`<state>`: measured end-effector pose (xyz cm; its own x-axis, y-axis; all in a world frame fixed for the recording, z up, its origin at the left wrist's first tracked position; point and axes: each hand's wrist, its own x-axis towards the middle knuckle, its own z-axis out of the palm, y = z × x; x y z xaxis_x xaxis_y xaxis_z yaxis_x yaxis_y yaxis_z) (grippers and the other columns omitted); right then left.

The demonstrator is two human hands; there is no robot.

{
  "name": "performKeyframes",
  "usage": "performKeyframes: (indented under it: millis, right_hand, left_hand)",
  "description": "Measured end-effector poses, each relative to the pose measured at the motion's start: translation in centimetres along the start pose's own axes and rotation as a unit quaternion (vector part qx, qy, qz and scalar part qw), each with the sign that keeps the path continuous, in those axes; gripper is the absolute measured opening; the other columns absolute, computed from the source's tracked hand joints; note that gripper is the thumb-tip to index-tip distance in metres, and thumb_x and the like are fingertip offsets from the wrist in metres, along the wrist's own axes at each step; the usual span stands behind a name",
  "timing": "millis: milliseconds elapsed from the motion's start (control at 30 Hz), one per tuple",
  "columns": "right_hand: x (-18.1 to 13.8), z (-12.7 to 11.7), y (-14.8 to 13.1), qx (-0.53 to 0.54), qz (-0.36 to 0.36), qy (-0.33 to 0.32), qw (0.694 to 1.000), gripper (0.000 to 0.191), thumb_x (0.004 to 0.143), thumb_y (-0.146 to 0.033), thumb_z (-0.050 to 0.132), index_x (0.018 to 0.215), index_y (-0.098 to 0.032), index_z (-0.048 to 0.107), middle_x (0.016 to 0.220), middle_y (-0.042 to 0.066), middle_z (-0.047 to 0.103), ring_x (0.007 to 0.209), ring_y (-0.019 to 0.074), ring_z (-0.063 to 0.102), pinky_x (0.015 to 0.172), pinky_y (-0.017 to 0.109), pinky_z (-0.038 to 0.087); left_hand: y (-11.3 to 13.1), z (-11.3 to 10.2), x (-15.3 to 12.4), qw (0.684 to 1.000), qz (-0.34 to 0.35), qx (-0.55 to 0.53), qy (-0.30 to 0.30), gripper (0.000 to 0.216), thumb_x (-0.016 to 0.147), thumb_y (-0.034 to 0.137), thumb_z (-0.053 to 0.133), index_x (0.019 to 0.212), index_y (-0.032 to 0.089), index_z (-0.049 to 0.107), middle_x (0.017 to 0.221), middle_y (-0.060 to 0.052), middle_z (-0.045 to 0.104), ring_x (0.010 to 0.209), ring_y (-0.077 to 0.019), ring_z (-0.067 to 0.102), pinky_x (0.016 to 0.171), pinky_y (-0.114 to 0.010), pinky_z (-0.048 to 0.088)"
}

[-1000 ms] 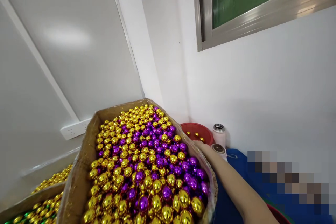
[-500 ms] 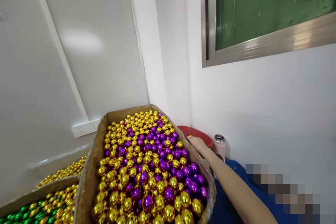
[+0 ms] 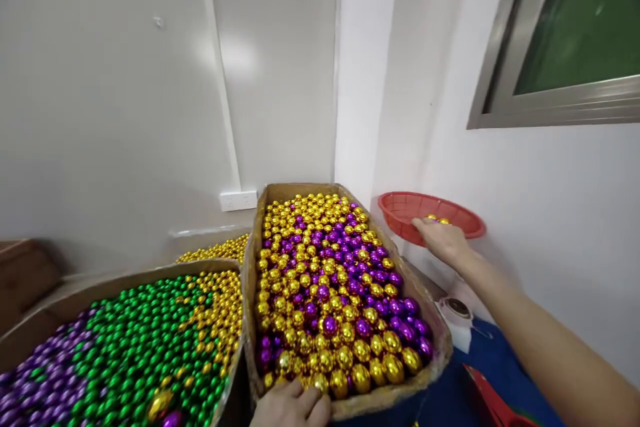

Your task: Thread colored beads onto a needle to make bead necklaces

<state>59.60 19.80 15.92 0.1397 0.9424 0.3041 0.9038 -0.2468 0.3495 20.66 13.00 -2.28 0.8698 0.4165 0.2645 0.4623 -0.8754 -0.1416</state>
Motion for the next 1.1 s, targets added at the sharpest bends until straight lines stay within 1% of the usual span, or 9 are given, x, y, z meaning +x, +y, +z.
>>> performKeyframes:
  millis: [133, 300, 500, 667, 767, 900, 967, 1033, 1100]
  right_hand:
    - [-0.9, -5.1, -3.0, -0.052, -0.104, 0.036, 0.993, 0.029, 0.087, -0.008, 0.04, 0.104, -0.02, 0.059, 0.095, 0.009, 0.063, 0.084, 0.0217, 0.061, 0.069, 0.035, 0.043]
    - [-1.4, -8.4, -9.8, -0.074, -0.251, 0.092, 0.961, 0.022, 0.084, -0.01, 0.047, 0.084, -0.022, 0.066, 0.086, 0.006, 0.064, 0.089, 0.0205, 0.057, 0.096, 0.048, 0.028]
    - [-1.8, -8.0, -15.9, -0.007, -0.38, 0.131, 0.916, 0.029, 0.074, -0.007, 0.043, 0.067, -0.025, 0.064, 0.069, 0.006, 0.061, 0.087, 0.0247, 0.054, 0.105, 0.049, 0.023]
    - [-1.6, -6.3, -15.5, 0.105, -0.434, 0.196, 0.873, 0.037, 0.083, -0.019, 0.03, 0.077, -0.033, 0.064, 0.065, 0.009, 0.054, 0.082, 0.0257, 0.052, 0.101, 0.055, 0.022]
    - [-2.7, -6.3, -15.0, 0.152, -0.413, 0.273, 0.855, 0.037, 0.085, -0.026, 0.028, 0.08, -0.037, 0.063, 0.069, 0.01, 0.052, 0.076, 0.0254, 0.05, 0.099, 0.056, 0.019]
    - [-7.3, -9.3, -16.7, 0.071, -0.357, 0.188, 0.912, 0.04, 0.085, -0.022, 0.027, 0.093, -0.033, 0.065, 0.074, 0.01, 0.056, 0.079, 0.0257, 0.051, 0.099, 0.055, 0.021]
    - [-9.8, -11.4, -18.0, 0.058, -0.38, 0.077, 0.92, 0.037, 0.083, -0.018, 0.036, 0.103, -0.033, 0.063, 0.085, 0.006, 0.06, 0.091, 0.0241, 0.051, 0.103, 0.053, 0.018]
    - [-11.4, -13.1, -18.6, 0.084, -0.38, 0.018, 0.921, 0.039, 0.083, -0.014, 0.042, 0.112, -0.033, 0.06, 0.093, 0.004, 0.062, 0.103, 0.0228, 0.05, 0.106, 0.051, 0.016]
    - [-12.3, -13.8, -18.1, 0.136, -0.325, 0.065, 0.934, 0.039, 0.084, -0.024, 0.049, 0.122, -0.032, 0.053, 0.122, 0.005, 0.053, 0.123, 0.0264, 0.037, 0.107, 0.053, 0.015]
  left_hand:
    - [0.3, -2.0, -0.1, 0.999, -0.002, -0.027, -0.037, 0.034, 0.074, 0.04, 0.063, 0.1, 0.022, 0.052, 0.087, -0.002, 0.065, 0.07, -0.0212, 0.06, 0.055, -0.03, 0.045]
    - [0.8, -4.9, -1.0, 0.998, -0.017, -0.056, -0.037, 0.03, 0.077, 0.039, 0.056, 0.099, 0.019, 0.049, 0.089, -0.004, 0.062, 0.075, -0.022, 0.057, 0.061, -0.033, 0.046]
    - [0.5, -5.5, -1.8, 0.994, -0.018, -0.107, 0.009, 0.034, 0.081, 0.049, 0.049, 0.091, 0.017, 0.057, 0.079, -0.008, 0.063, 0.073, -0.0227, 0.06, 0.06, -0.032, 0.045]
    - [1.0, -6.4, -2.1, 0.956, -0.111, -0.243, 0.122, 0.031, 0.082, 0.048, 0.051, 0.087, 0.02, 0.064, 0.078, -0.011, 0.065, 0.081, -0.0255, 0.062, 0.072, -0.034, 0.048]
    - [0.9, -7.7, -0.8, 0.834, -0.235, -0.46, 0.194, 0.036, 0.082, 0.047, 0.051, 0.104, 0.02, 0.061, 0.097, -0.012, 0.064, 0.094, -0.027, 0.059, 0.083, -0.04, 0.047]
    - [-0.3, -9.0, 2.1, 0.428, -0.357, -0.805, 0.204, 0.056, 0.076, 0.058, 0.054, 0.117, 0.019, 0.05, 0.118, -0.014, 0.054, 0.085, -0.0237, 0.061, 0.07, -0.041, 0.054]
    - [-1.3, -9.3, 3.3, 0.269, -0.355, -0.871, 0.209, 0.05, 0.075, 0.049, 0.06, 0.112, 0.017, 0.052, 0.113, -0.015, 0.057, 0.074, -0.0208, 0.062, 0.063, -0.04, 0.055]
    - [-2.4, -9.3, 4.4, 0.217, -0.353, -0.874, 0.253, 0.035, 0.072, 0.024, 0.064, 0.105, 0.013, 0.055, 0.099, -0.013, 0.063, 0.067, -0.0177, 0.062, 0.063, -0.036, 0.055]
    - [-3.2, -9.3, 5.4, 0.213, -0.354, -0.863, 0.292, 0.037, 0.068, 0.006, 0.059, 0.105, 0.014, 0.055, 0.095, -0.01, 0.064, 0.069, -0.0144, 0.061, 0.066, -0.031, 0.055]
